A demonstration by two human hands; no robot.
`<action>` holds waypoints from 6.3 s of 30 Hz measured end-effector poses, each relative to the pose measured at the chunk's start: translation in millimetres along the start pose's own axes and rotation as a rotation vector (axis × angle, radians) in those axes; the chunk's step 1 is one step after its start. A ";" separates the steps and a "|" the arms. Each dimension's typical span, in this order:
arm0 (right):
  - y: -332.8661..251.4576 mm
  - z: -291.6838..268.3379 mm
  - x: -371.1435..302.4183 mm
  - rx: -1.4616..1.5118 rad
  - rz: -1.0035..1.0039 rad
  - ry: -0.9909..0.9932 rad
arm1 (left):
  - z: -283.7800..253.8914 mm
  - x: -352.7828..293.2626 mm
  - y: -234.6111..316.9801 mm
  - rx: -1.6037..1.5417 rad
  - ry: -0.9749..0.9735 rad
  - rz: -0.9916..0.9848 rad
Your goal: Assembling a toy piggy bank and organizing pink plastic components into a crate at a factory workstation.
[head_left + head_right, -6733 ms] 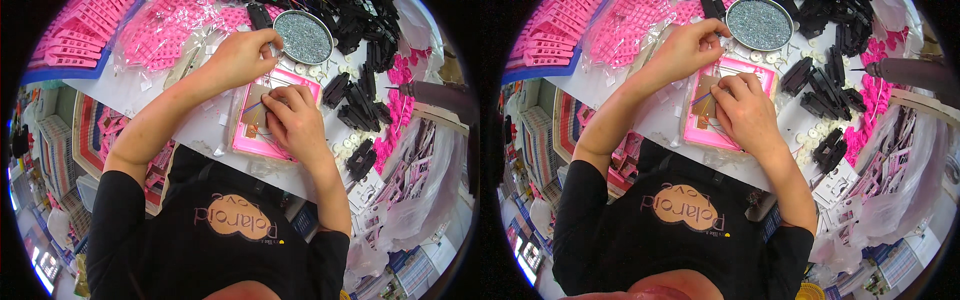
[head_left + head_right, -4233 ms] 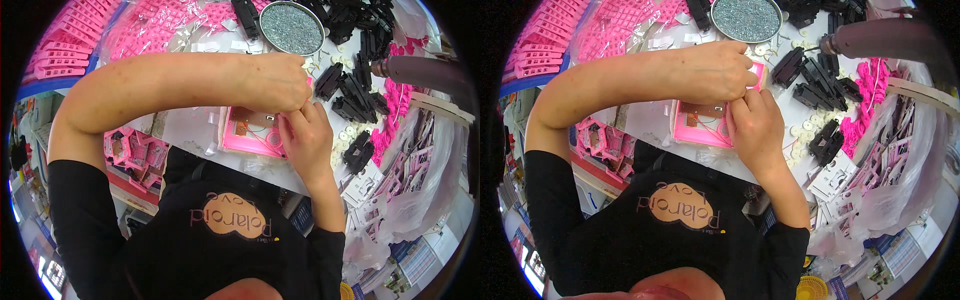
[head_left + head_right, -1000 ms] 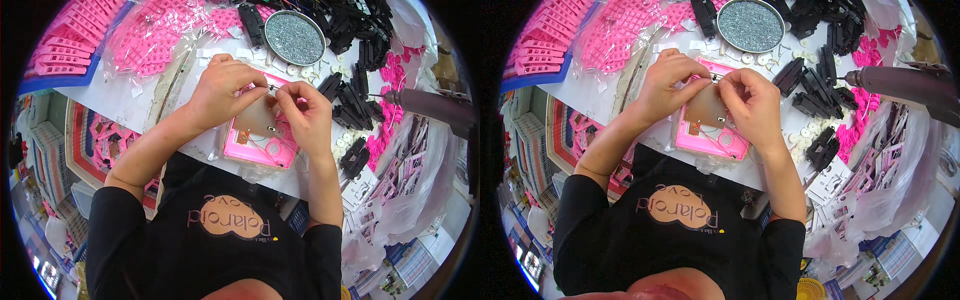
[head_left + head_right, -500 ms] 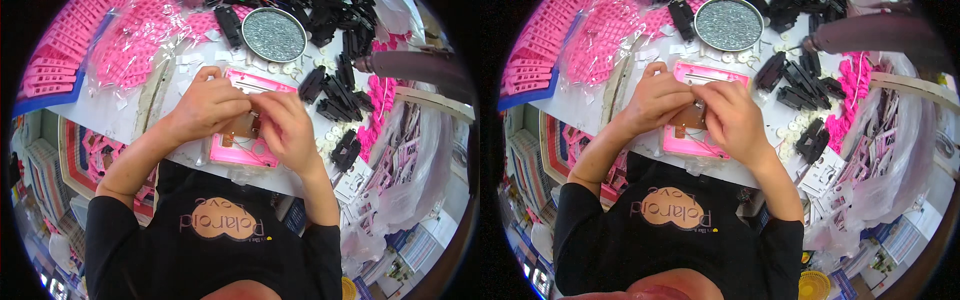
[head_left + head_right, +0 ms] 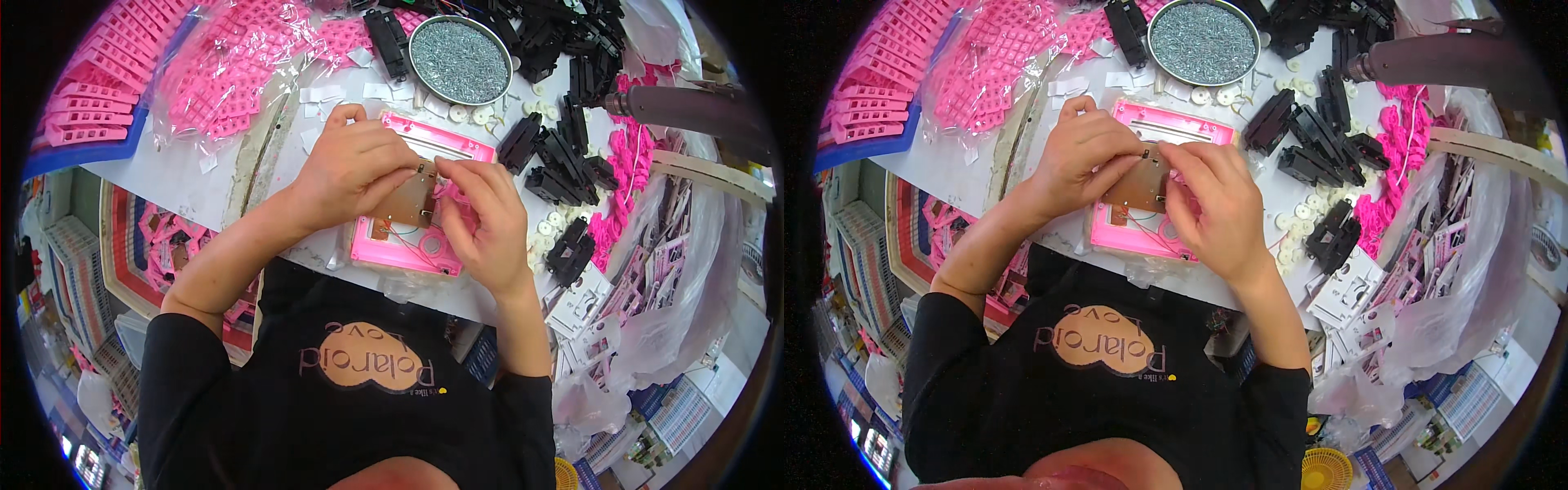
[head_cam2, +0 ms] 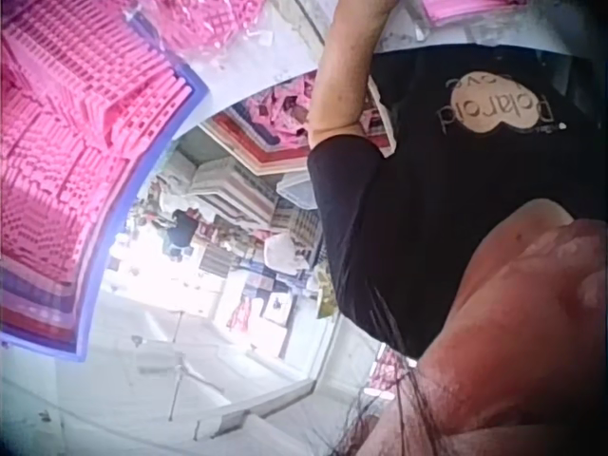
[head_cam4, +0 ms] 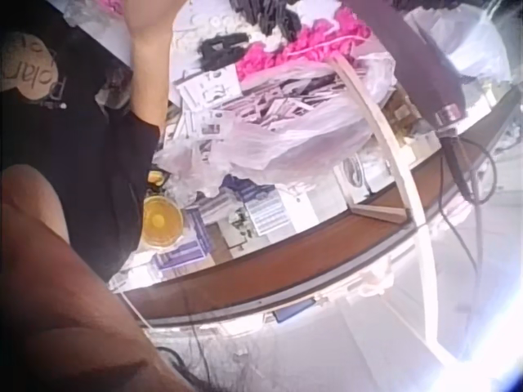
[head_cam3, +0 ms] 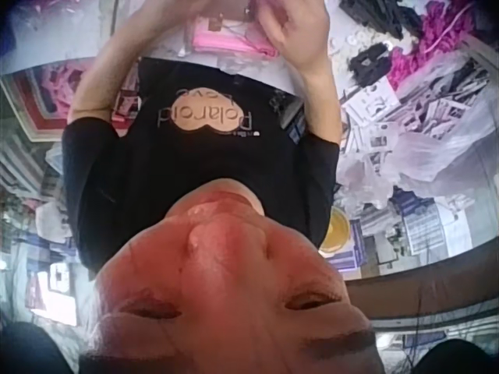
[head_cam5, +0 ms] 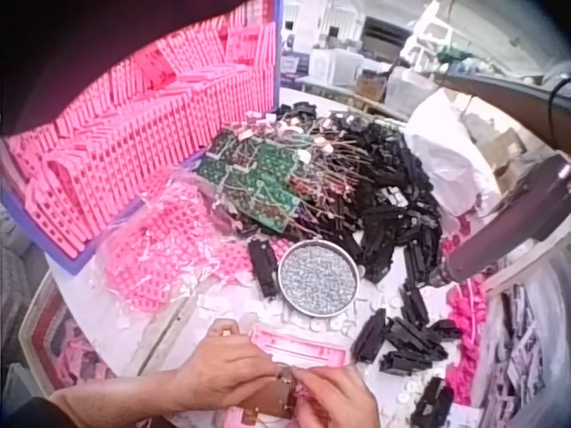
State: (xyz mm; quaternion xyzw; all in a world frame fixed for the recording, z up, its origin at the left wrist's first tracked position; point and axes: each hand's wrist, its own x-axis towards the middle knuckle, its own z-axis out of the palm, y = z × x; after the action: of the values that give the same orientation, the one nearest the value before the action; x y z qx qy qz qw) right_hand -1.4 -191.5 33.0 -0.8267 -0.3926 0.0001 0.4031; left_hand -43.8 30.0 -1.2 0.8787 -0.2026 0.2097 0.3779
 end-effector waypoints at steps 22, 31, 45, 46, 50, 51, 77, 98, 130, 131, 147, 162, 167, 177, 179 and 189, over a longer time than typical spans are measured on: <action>58.7 -32.5 15.0 -0.625 0.545 0.033 | -1.4 0.6 1.8 0.076 0.069 -0.094; 0.0 -23.3 0.9 -0.236 -0.042 -0.136 | -13.0 0.2 -4.6 -0.169 -0.018 -0.302; 13.7 -13.3 11.6 -0.046 -0.062 -0.237 | -30.5 48.0 -15.0 -0.066 -0.583 0.044; 13.1 -14.3 13.2 -0.060 -0.070 -0.247 | -31.5 50.1 -13.5 -0.036 -0.593 0.066; 5.6 -13.8 18.3 -0.142 -0.104 -0.307 | -32.4 43.3 -6.6 0.103 -0.597 0.134; 4.5 -13.4 17.8 -0.158 -0.108 -0.315 | -32.1 39.1 -3.9 0.083 -0.571 0.115; -19.0 -19.1 14.8 -0.412 -0.053 -0.367 | -22.6 36.2 4.2 -0.373 -0.494 -0.480; 22.5 -116.9 36.3 0.077 -0.198 0.547 | -14.7 -3.3 17.2 -0.200 -0.316 -0.174; -28.3 -3.2 56.9 0.869 -0.167 0.070 | -9.8 -13.1 8.3 -0.214 -0.255 -0.150; -28.9 -2.5 56.9 0.869 -0.167 0.072 | -9.3 -12.9 8.4 -0.199 -0.239 -0.139; -30.8 3.9 57.7 0.771 -0.245 0.039 | -8.8 -14.3 9.7 -0.235 -0.246 -0.167; -15.7 -4.9 60.9 0.991 -0.208 -0.062 | -3.6 -17.8 14.8 -0.195 -0.180 -0.148; 10.9 -29.4 11.0 0.293 0.284 -0.288 | -1.8 -20.2 13.2 -0.170 -0.128 -0.118; 21.5 -17.6 17.9 -0.059 -0.250 -0.073 | -16.9 -18.2 19.1 -0.454 -0.148 -0.478; 18.3 -22.8 34.4 0.024 0.046 -0.147 | -11.0 -21.7 17.5 -0.541 -0.112 -0.564; 12.6 -26.8 73.2 -0.360 0.354 -0.241 | -4.4 -13.6 27.1 -0.153 -0.137 -0.421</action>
State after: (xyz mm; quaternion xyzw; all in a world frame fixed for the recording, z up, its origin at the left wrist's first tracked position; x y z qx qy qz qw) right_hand 65.9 -166.5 65.8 -0.9347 -0.2806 0.0992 0.1940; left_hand -70.0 18.8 10.1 0.8824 -0.0554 0.0504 0.4644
